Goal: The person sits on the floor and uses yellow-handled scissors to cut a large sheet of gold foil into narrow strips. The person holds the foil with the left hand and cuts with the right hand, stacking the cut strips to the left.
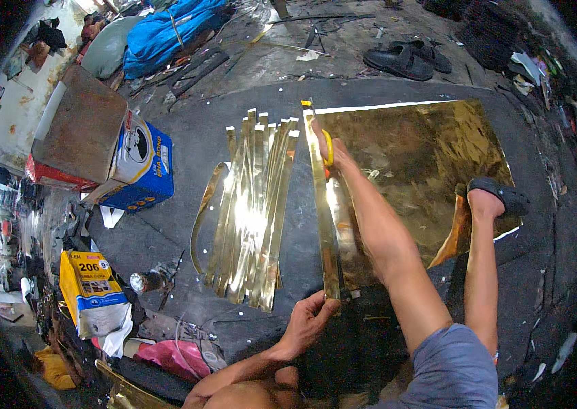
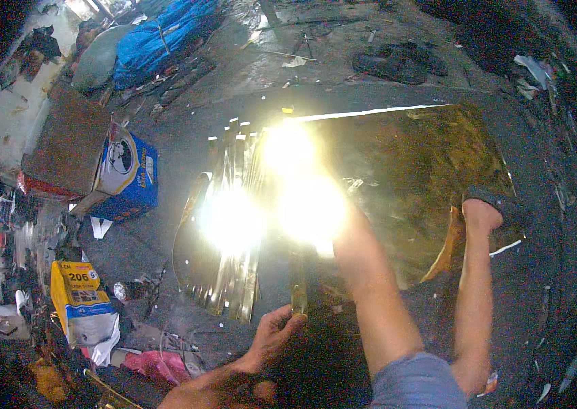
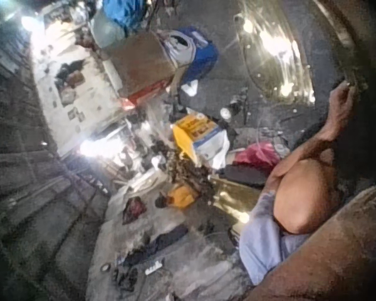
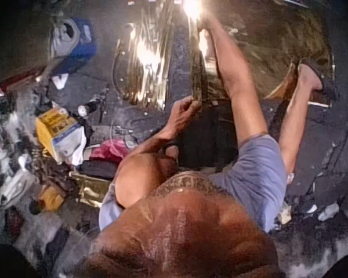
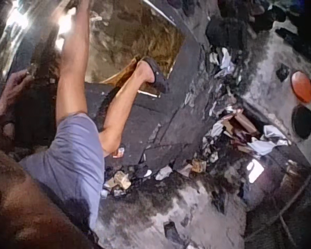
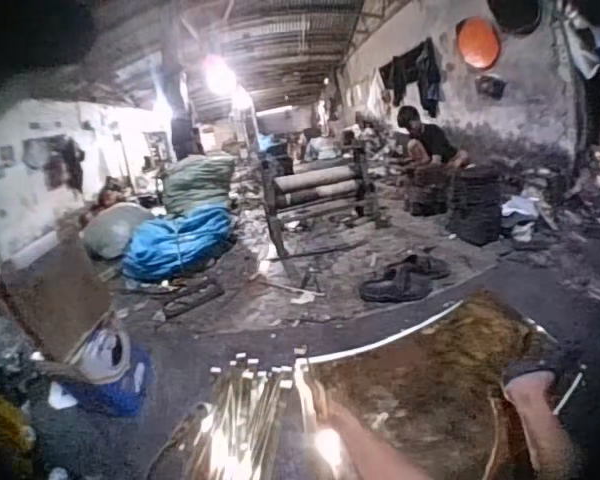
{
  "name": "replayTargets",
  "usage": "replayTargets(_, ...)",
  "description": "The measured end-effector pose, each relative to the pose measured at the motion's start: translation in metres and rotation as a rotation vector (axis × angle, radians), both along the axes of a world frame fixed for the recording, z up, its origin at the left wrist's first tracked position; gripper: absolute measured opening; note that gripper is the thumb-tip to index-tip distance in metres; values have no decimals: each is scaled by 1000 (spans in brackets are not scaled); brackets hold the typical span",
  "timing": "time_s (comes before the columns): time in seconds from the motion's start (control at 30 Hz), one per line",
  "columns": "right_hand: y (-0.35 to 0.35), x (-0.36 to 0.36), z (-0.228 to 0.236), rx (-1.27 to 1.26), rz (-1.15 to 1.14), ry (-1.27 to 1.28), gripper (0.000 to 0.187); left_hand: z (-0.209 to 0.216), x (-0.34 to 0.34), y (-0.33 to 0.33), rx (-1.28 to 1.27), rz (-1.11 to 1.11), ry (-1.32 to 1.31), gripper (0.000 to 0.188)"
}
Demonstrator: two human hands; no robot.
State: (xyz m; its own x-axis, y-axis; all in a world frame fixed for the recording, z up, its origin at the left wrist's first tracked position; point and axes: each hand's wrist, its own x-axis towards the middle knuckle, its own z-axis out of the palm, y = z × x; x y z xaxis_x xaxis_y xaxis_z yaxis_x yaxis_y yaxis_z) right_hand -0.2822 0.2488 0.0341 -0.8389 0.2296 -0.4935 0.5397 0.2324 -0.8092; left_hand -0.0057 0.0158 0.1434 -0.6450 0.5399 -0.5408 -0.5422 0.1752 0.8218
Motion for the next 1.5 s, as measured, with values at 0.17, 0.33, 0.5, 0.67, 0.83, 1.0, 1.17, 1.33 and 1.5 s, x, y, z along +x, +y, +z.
replayTargets(0.17, -8, -11, -5, -106, 14, -2, 85, 9, 3, -15, -105, 8, -12, 23)
replayTargets(0.33, 5, -20, -12, -257, -134, 73, 75, -56, 1, -53, -176, 121, 100, 32)
replayTargets(0.5, 0, 33, 22, -301, -117, 46, 81, -67, -17, -60, -1094, -71, 856, 81)
replayTargets(0.67, 0, 154, 14, -394, -168, 56, 72, -121, -23, -2, -319, 167, 357, 63)
replayTargets(0.83, -11, 320, 59, -448, -166, -192, 77, -157, -20, 53, -141, 386, -25, 55)
replayTargets(1.0, -33, 440, 71, -579, -150, -471, 81, -151, -26, 59, -127, 409, -42, 47)
replayTargets(1.17, -65, 487, 69, -719, -145, -512, 71, -148, -28, 57, -280, 74, 128, 21)
replayTargets(1.33, -79, 474, 44, -606, -123, -621, 80, -134, -28, 60, -301, 100, 113, 25)
replayTargets(1.5, -68, 454, 35, -538, -138, -592, 83, -134, -30, 61, -367, 60, 120, 26)
